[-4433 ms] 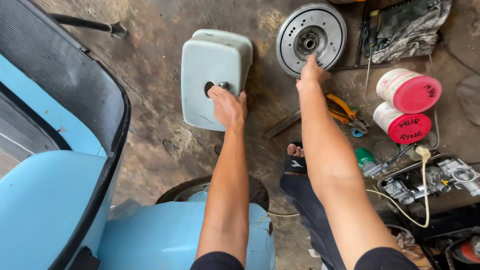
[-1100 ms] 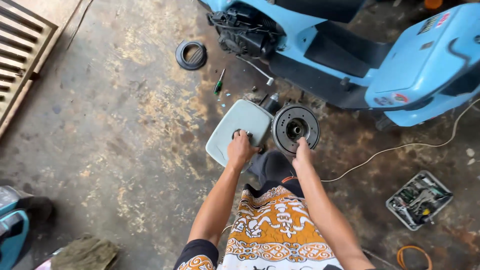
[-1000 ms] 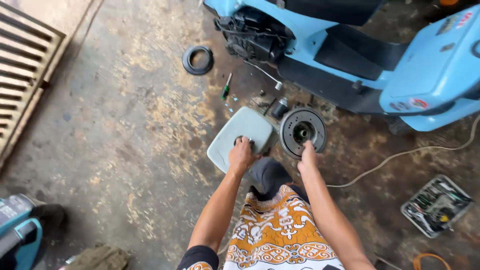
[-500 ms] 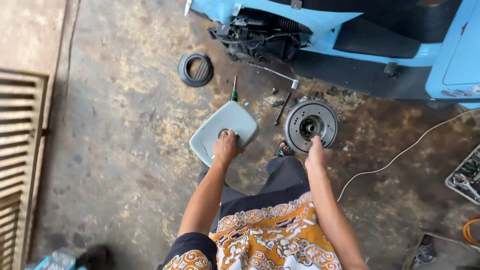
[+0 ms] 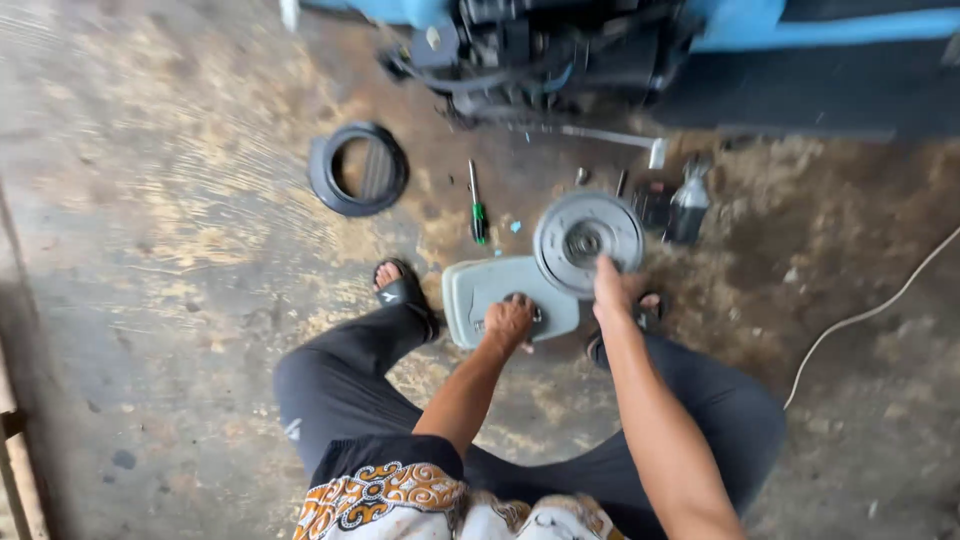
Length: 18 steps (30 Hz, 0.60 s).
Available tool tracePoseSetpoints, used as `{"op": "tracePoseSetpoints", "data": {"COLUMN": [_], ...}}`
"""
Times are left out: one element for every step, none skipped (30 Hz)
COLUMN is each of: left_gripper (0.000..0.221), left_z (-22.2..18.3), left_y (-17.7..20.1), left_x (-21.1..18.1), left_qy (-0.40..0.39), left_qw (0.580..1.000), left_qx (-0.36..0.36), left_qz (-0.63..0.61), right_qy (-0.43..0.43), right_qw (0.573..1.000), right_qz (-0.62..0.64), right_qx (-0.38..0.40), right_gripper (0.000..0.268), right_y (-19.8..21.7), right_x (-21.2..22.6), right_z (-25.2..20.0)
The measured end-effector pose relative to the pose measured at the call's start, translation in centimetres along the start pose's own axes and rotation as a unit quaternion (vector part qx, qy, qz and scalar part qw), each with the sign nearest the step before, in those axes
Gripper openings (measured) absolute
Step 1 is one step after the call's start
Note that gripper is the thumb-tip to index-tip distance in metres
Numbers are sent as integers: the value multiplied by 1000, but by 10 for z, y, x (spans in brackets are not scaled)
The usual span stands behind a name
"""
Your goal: Repairing a scooter engine using an impact wrench and other hand tools
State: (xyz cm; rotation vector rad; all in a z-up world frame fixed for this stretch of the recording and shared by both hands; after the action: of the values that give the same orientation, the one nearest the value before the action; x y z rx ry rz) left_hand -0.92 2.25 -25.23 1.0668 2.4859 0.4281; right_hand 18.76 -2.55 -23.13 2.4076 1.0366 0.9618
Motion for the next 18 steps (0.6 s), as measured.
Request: {"op": "tracePoseSetpoints", "data": {"left_gripper": [48,63,80,80,59,38,38,23,23,23,27,32,32,30,31,31,33,42], "left_z": [27,59,88,99,106,100,101,110,117,126,135,125,124,133,139,154,168,176], "left_y": [-30,-50,-69,-73,-75,-85,-98,-102,-103,-95,-88,-100,-95,-78,-59,-56,-50,-54], "left_x": [1,8,15,17,17,15,17,24,29,37,46,43,46,60,73,85,97,105], "left_qy": [-9,-18,-27,-27,-36,-46,-46,-61,-76,-79,-67,-55,-58,-22,14,12,23,34], "left_qw": [1000,1000,1000,1000,999,996,997,997,993,993,994,993,993,989,981,982,973,963], "left_qx": [13,9,5,3,-28,-47,-39,-56,-73,-79,-63,-32,-23,-46,-69,-76,-122,-159], "left_qz": [2,2,3,4,29,53,52,4,-44,-36,-63,-99,-102,-141,-179,-175,-193,-215], "right_qy": [-14,-11,-8,-7,1,0,-8,6,20,24,26,16,8,16,25,30,38,40], "right_qw": [1000,999,996,996,996,996,995,996,997,998,998,997,997,997,998,998,999,999], "right_qz": [-3,-46,-88,-86,-86,-91,-94,-83,-72,-63,-62,-74,-79,-72,-64,-57,-36,-21], "right_qx": [-8,-16,-23,-23,-22,-19,-17,-12,-7,-11,-10,-7,-10,-2,6,4,9,14], "right_gripper": [74,80,86,86,86,86,86,88,90,90,89,87,87,89,91,91,91,91], "right_y": [-21,-51,-79,-95,-109,-119,-128,-144,-157,-172,-186,-187,-179,-184,-188,-188,-187,-182], "right_x": [-34,-54,-74,-75,-76,-86,-96,-93,-89,-99,-108,-140,-148,-137,-126,-119,-112,-115], "right_z": [33,71,107,123,138,140,142,149,155,184,213,228,220,219,216,212,208,197]}}
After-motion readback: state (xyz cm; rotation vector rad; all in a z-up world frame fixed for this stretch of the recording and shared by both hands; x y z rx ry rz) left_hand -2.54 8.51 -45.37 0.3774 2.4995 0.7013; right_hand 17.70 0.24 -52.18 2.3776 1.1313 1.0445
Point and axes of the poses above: each hand's wrist, its own z-axis towards the middle knuckle, its own y-axis out of the back of the hand, x = y × z, the point moved 2 cm from there along z, towards the middle knuckle, and after that the axes turned 8 degrees about x, right-handed, at the moved point
